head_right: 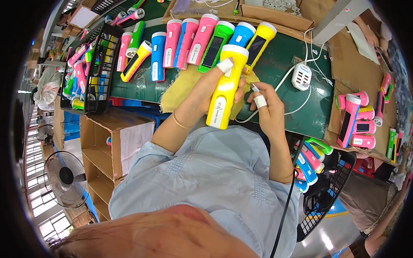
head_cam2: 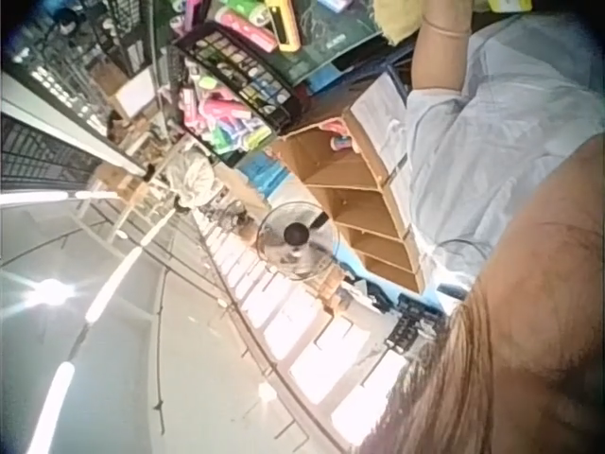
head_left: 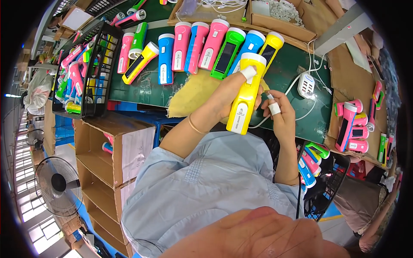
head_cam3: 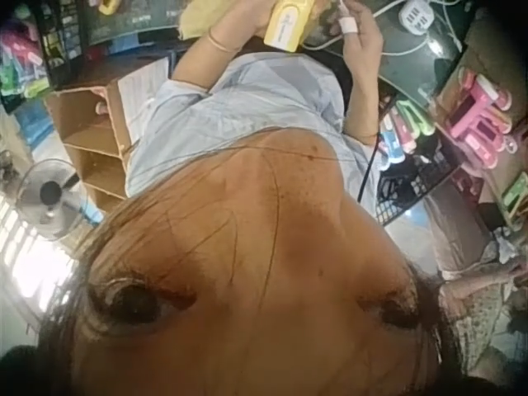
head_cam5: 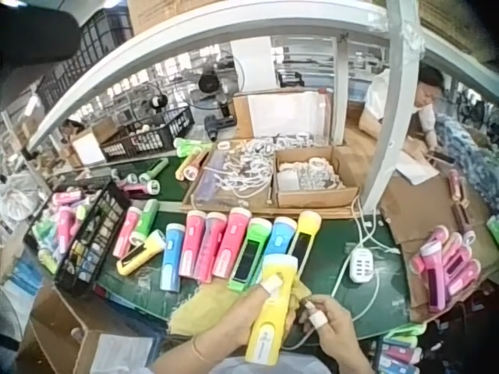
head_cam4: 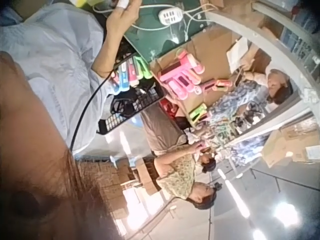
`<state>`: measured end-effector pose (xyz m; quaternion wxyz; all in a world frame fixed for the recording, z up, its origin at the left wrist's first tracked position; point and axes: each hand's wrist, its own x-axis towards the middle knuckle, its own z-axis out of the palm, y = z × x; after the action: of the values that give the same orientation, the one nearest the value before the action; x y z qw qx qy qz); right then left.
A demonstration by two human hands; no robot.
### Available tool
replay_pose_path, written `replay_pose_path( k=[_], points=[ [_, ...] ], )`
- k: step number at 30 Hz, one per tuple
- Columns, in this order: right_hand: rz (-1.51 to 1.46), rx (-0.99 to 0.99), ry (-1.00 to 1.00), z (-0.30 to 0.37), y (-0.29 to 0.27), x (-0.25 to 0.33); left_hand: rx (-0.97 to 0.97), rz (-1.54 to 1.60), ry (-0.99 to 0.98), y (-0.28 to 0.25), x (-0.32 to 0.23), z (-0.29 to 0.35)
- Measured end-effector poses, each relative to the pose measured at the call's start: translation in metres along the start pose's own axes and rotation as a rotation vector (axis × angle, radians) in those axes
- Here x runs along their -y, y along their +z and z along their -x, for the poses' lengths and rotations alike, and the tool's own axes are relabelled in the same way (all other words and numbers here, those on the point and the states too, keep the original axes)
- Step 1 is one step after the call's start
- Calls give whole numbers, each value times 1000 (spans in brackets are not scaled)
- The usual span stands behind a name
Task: Testing the functionality and light output of various plastic handheld flashlights at an assembly line.
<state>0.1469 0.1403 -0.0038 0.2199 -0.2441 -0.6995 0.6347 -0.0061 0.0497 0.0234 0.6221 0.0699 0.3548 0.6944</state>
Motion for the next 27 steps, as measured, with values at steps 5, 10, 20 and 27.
replay_pose_path(
  k=[5,10,20,27],
  points=[
    [-2,3,-24,-1,4,-1,-184,-139,128,-5,0,-13],
    [-296,-73,88,-11,-13,-2,-125,-787,543,7,-48,-26],
    [-239,-73,-35,-32,4,10,-739,-1438,1060,-2,-72,-50],
    [235,-122,-446,-46,23,28,126,-155,172,-20,-53,-22]
  ],
)
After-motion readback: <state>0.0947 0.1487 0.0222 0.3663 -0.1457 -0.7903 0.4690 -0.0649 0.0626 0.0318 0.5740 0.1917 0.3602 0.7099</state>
